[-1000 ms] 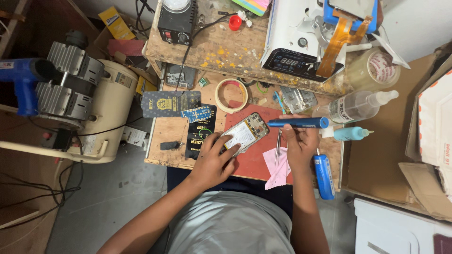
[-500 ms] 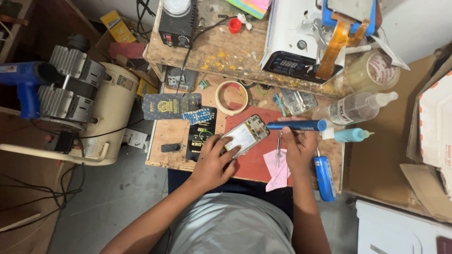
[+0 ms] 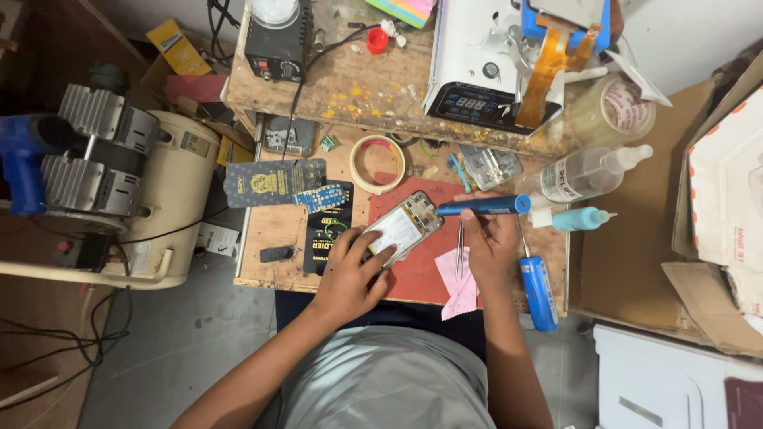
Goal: The person uses a blue pry tool and a screwdriver to disassemble a mobile phone, removes the battery, and applies adhesive strips to the internal frame.
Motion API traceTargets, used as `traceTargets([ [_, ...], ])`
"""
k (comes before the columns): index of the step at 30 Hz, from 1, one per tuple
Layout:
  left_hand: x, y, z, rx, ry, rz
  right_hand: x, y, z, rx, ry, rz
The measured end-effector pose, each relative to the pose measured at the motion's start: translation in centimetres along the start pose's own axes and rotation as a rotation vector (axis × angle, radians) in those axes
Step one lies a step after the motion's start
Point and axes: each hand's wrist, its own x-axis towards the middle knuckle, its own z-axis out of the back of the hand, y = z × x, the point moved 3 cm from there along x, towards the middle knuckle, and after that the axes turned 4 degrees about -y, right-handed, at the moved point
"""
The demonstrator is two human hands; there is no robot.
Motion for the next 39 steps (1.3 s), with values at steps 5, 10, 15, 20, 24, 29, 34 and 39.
traceTargets([
  [5, 0.0, -0.1, 0.0, 0.002, -0.002, 0.003, -0.3, 0.1, -0.1, -0.065, -0.017, -0.006],
  [10, -0.1, 0.1, -0.3, 0.005, 0.01, 0.003, -1.3, 1.5, -0.7, -0.103, -0.053, 0.223],
  [15, -0.2, 0.2, -0.5, 0.015, 0.006, -0.009, -2.9, 4.6, -1.7, -0.526, -0.112, 0.443],
  [20, -0.3, 0.2, -0.6, 0.032, 0.034, -0.001, -3.0, 4.2, -1.4, -0.653, -0.208, 0.053],
  [24, -0.2, 0.1, -0.7, 0.043, 0.025, -0.004, -2.1, 1.9, -0.4, -0.842, -0.16, -0.087],
  [29, -0.1, 0.0, -0.8, 0.046, 0.044, 0.017, -2.2, 0.3, -0.4, -1.023, -0.135, -0.034],
  [34, -0.3, 0.1, -0.8, 0.044, 0.05, 0.015, -2.3, -0.4, -0.4, -1.002, -0.091, -0.212],
  [39, -0.3, 0.1, -0.7, 0.039, 0.033, 0.004, -0.5, -1.6, 1.5, -0.844, -0.21, 0.02],
])
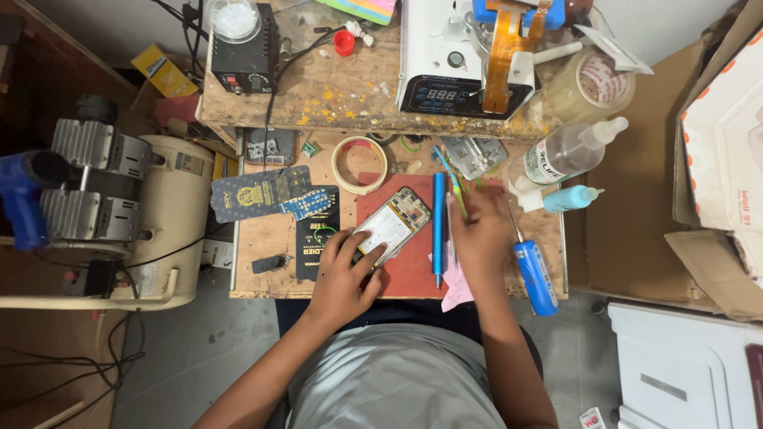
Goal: The person uses a blue pry tool and a screwdriver to disassemble a mobile phone, removes the battery, and applies adhesive strips to the internal frame.
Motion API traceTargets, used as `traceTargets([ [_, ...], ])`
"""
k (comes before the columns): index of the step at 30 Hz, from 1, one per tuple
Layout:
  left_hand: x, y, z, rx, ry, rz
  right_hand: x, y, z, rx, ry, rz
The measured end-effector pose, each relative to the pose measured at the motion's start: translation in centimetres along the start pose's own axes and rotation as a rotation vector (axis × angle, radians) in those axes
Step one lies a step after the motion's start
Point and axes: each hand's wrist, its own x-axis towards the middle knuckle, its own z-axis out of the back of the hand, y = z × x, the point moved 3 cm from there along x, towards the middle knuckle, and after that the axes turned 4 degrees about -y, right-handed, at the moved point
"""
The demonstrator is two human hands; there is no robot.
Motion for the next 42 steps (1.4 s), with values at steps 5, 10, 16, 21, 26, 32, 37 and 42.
traceTargets([
  [5, -0.1, 0.0, -0.1, -0.009, 0.0, -0.006, 3.1, -5.2, -2.2, 0.446, 0.077, -0.253],
  [10, 0.0, 0.1, -0.1, -0.004, -0.003, -0.004, 3.5, -7.7, -2.4, 0.896, 0.128, -0.538],
  [16, 0.1, 0.2, -0.2, 0.009, 0.006, 0.001, 3.6, -6.7, -1.6, 1.004, 0.185, -0.478],
  [21, 0.2, 0.1, 0.0, 0.001, -0.002, -0.004, 3.8, -5.4, -1.9, 1.069, 0.261, -0.437],
  [26, 0.2, 0.3, -0.2, 0.007, 0.01, 0.001, 3.3, -5.0, -1.9, 0.975, 0.391, -0.363],
  [32, 0.1, 0.1, 0.0, 0.0, 0.002, 0.003, 1.4, -3.1, -1.4, 0.753, 0.471, 0.061],
  [37, 0.2, 0.1, -0.1, 0.001, 0.012, 0.01, -1.1, -3.1, 2.1, 0.129, 0.323, -0.026],
  [42, 0.3, 0.1, -0.2, 0.011, 0.008, 0.009, -0.8, -2.0, 8.9, -0.266, -0.012, 0.24],
])
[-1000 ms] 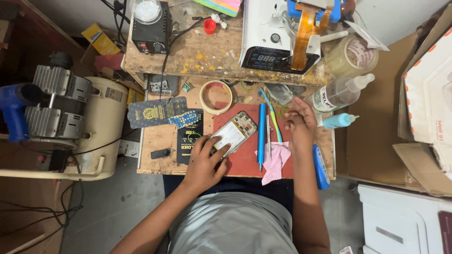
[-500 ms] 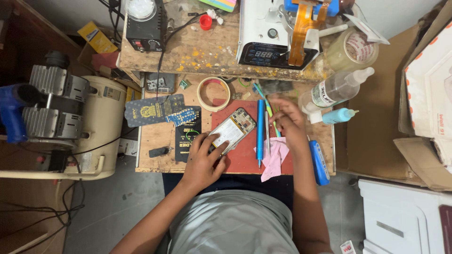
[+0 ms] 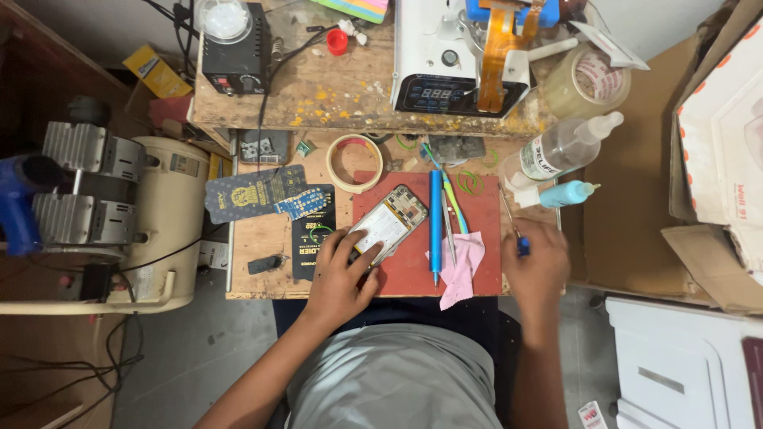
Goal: The person uses a blue pry tool and a screwdriver to disassemble a mobile phone, removes the battery, and applies adhesive strips to the internal frame.
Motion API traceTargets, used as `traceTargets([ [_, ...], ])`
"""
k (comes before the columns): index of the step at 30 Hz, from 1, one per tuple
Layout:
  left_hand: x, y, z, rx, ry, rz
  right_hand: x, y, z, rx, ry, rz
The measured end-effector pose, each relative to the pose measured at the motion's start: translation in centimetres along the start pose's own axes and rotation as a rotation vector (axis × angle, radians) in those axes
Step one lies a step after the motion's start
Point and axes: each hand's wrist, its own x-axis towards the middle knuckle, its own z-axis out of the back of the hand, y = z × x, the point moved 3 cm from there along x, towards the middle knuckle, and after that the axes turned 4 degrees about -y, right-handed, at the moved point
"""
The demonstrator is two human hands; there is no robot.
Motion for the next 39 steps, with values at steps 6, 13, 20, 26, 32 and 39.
traceTargets([
  [6, 0.2, -0.1, 0.1, -0.024, 0.007, 0.024, -1.9, -2.0, 2.3, -0.035, 0.33, -0.295],
  [13, 0.3, -0.2, 0.2, 0.002, 0.012, 0.004, -5.1, -8.2, 2.7, 0.488, 0.268, -0.514],
  [20, 0.2, -0.1, 0.1, 0.004, 0.019, 0.007, -7.0, -13.6, 7.2, 1.537, -0.108, -0.542],
  [26, 0.3, -0.2, 0.0, 0.018, 0.018, 0.004, -7.9, -13.4, 6.1, 1.563, -0.102, -0.597],
  [32, 0.2, -0.2, 0.0, 0.02, 0.016, -0.003, -6.4, -11.3, 5.2, 0.657, 0.253, -0.531],
  [39, 0.2, -0.2, 0.0, 0.018, 0.021, -0.007, -3.5, -6.5, 5.7, 0.094, 0.425, -0.473],
])
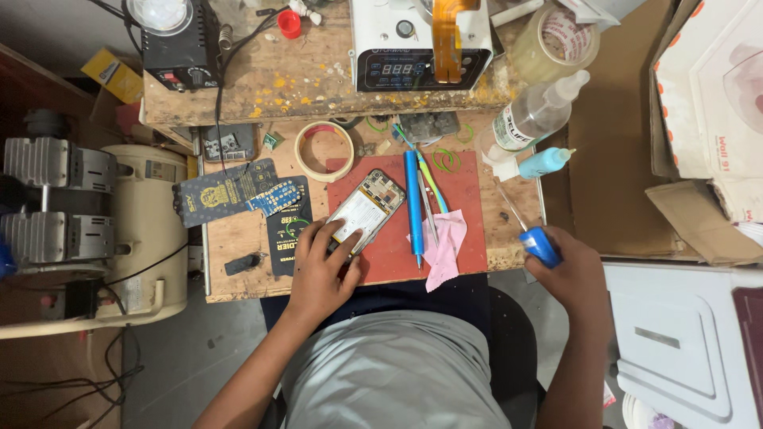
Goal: The person uses a blue pry tool and a screwdriver to disassemble a mobile phone, removes the battery, and applies adhesive strips to the internal frame.
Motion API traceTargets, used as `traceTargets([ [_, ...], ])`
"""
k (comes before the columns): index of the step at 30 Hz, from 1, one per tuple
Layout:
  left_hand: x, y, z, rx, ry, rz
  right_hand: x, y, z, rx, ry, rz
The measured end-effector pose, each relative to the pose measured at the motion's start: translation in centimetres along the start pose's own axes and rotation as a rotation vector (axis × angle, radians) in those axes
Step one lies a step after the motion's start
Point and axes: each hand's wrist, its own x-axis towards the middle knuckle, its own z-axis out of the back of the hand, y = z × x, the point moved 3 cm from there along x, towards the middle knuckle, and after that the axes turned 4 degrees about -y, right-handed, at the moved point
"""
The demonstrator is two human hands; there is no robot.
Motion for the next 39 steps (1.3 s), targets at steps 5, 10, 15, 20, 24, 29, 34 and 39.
traceTargets([
  [5, 0.0, 0.0, 0.0, 0.004, 0.006, 0.001, 0.5, 2.3, -0.7, -0.089, -0.096, 0.198],
  [10, 0.0, 0.0, 0.1, -0.007, 0.004, 0.002, 0.9, 3.3, -2.1, -0.134, -0.187, 0.274],
  [15, -0.1, 0.2, 0.2, -0.04, 0.0, 0.015, 1.1, 4.2, -2.9, -0.209, -0.254, 0.346],
  [20, -0.2, 0.3, 0.2, -0.052, -0.005, 0.019, 1.3, 4.8, -3.4, -0.216, -0.264, 0.396],
  [24, -0.4, 0.3, 0.2, -0.045, 0.013, 0.017, 1.4, 5.1, -3.7, -0.196, -0.262, 0.375],
  [29, -0.4, 0.4, 0.3, -0.047, -0.005, 0.001, 1.8, 5.7, -4.3, -0.175, -0.244, 0.347],
  [34, -0.3, 0.3, 0.4, -0.07, -0.021, 0.007, 1.9, 6.0, -4.6, -0.203, -0.204, 0.309],
  [39, -0.3, 0.3, 0.5, -0.074, -0.023, 0.002, 1.8, 5.8, -4.8, -0.191, -0.211, 0.317],
])
